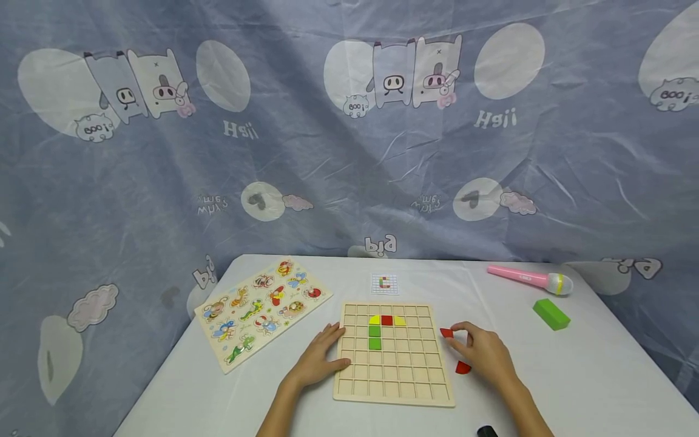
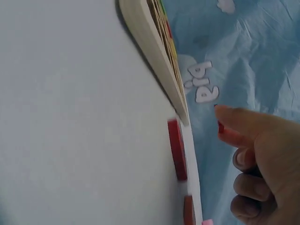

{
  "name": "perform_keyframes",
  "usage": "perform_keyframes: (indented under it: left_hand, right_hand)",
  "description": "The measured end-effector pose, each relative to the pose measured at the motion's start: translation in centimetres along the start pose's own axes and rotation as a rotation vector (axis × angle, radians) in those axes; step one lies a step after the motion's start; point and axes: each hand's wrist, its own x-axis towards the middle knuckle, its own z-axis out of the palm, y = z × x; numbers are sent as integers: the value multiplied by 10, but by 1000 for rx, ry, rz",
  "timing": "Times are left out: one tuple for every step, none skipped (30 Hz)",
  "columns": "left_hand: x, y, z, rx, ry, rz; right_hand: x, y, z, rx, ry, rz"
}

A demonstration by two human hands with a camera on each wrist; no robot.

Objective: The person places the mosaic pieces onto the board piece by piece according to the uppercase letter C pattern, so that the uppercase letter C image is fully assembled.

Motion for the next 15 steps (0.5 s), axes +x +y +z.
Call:
perform_keyframes:
  left_hand:
    - [0, 0, 0, -4, 1, 2]
    - [0, 0, 0, -6, 1, 4]
    - [0, 0, 0, -6, 1, 4]
    - [0, 0, 0, -6, 1, 5]
    - [0, -1, 0, -4, 0, 6]
    - [0, -1, 0, -4, 1, 6]
    - [0, -1, 0, -2, 0, 6]
    - [0, -1, 0, 1, -1, 5]
    - [0, -2, 0, 2, -1, 4]
    - [0, -2, 0, 4, -1, 5]
    - [0, -2, 0, 7, -1, 5]
    - [0, -2, 0, 6, -1, 5]
    - [0, -2, 0, 9, -2, 6]
    - [0, -2, 0, 10, -2, 8]
    - [0, -2, 0, 10, -1, 13]
  right_hand:
    - [0, -6, 1, 6, -7, -12]
    - [-1, -12, 3, 14, -14, -25]
    - [-2, -18, 4, 21, -20, -36]
    - [-2, -25, 6, 32, -27, -51]
    - [-3, -31, 8, 39, -33, -66]
    - [-4, -37, 10, 47, -41, -78]
    - [-5, -44, 12, 50, -48, -88]
    - [-5, -50, 15, 54, -59, -96]
    - [-6, -56, 17, 54, -70, -103]
    - [-7, -61, 20, 58, -79, -114]
    - [-8, -67, 23, 58, -86, -120]
    - [-9, -72, 26, 59, -89, -129]
    - [-10, -78, 30, 61, -90, -142]
    - [-11, -82, 33, 61, -91, -152]
    - [-12, -87, 37, 59, -85, -164]
